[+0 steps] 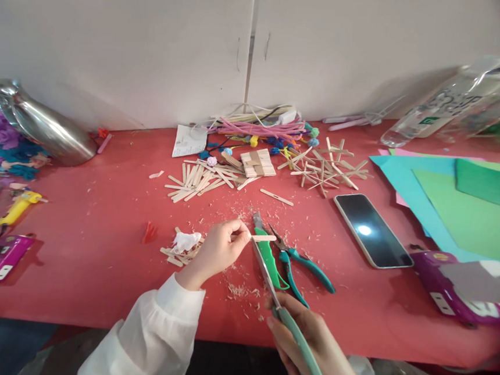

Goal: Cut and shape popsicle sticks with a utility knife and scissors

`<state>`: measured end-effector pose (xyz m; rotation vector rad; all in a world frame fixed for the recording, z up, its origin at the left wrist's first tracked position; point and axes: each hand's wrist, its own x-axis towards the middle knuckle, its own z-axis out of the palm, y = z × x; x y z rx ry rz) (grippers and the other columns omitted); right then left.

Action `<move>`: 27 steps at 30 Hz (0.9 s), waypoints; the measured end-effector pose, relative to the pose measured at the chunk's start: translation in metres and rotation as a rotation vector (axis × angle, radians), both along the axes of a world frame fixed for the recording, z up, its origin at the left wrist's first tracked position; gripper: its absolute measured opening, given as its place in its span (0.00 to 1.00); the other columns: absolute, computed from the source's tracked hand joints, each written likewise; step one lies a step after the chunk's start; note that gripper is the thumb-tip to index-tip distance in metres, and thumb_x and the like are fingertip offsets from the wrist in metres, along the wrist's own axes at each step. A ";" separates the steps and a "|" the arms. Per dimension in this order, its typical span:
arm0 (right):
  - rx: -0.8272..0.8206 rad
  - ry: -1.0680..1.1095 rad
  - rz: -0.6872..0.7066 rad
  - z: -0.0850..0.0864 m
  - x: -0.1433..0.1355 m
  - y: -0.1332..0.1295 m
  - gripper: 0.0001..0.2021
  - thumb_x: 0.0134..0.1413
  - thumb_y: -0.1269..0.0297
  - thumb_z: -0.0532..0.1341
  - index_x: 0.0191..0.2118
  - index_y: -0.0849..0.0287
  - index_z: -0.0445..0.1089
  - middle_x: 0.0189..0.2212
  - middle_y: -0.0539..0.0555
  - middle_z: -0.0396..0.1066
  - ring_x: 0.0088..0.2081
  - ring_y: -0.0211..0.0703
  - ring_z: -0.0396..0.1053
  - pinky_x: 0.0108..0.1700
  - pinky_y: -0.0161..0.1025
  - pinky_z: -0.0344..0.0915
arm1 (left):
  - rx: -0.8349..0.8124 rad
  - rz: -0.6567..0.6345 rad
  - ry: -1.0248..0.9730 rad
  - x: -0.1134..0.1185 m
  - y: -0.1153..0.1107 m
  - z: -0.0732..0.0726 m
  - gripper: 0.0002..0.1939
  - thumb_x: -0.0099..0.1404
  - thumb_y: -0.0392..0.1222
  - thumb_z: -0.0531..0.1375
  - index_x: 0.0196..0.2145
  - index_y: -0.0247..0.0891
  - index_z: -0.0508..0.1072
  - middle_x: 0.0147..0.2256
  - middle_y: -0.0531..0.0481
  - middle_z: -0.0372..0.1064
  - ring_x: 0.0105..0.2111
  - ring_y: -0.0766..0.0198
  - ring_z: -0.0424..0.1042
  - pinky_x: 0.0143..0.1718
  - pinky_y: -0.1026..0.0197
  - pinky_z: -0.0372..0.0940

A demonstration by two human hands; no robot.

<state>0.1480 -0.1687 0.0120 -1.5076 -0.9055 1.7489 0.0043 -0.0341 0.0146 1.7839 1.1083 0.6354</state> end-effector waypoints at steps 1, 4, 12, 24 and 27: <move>0.004 -0.001 0.000 0.000 0.000 0.000 0.20 0.50 0.45 0.57 0.38 0.58 0.58 0.08 0.37 0.53 0.08 0.26 0.47 0.11 0.27 0.42 | 0.002 -0.005 -0.001 0.000 0.000 0.000 0.12 0.63 0.44 0.51 0.25 0.37 0.61 0.21 0.56 0.54 0.22 0.70 0.55 0.23 0.68 0.52; -0.006 -0.014 0.002 -0.002 0.000 -0.001 0.18 0.50 0.49 0.58 0.38 0.58 0.58 0.08 0.37 0.53 0.07 0.26 0.47 0.10 0.26 0.44 | 0.003 -0.017 -0.004 0.000 -0.001 0.001 0.12 0.63 0.44 0.51 0.24 0.37 0.61 0.21 0.56 0.54 0.21 0.70 0.54 0.22 0.68 0.52; -0.011 -0.075 0.061 0.000 0.003 0.001 0.12 0.51 0.55 0.57 0.36 0.57 0.56 0.09 0.37 0.53 0.09 0.27 0.49 0.12 0.25 0.47 | 0.015 -0.045 0.000 0.001 -0.001 0.002 0.11 0.63 0.43 0.51 0.25 0.37 0.62 0.21 0.56 0.55 0.22 0.70 0.56 0.23 0.68 0.53; 0.041 0.029 0.082 0.002 0.013 -0.003 0.25 0.49 0.36 0.50 0.32 0.57 0.56 0.12 0.40 0.54 0.11 0.26 0.50 0.14 0.26 0.46 | -0.015 -0.061 -0.007 0.000 0.002 0.004 0.11 0.62 0.42 0.52 0.24 0.36 0.62 0.21 0.56 0.55 0.23 0.70 0.55 0.24 0.68 0.55; 0.044 0.080 0.072 0.000 0.011 -0.007 0.24 0.51 0.37 0.49 0.32 0.57 0.55 0.13 0.40 0.54 0.12 0.26 0.50 0.14 0.26 0.45 | -0.006 -0.071 -0.002 0.000 0.001 0.003 0.11 0.62 0.42 0.52 0.24 0.36 0.62 0.21 0.56 0.56 0.23 0.70 0.57 0.25 0.68 0.56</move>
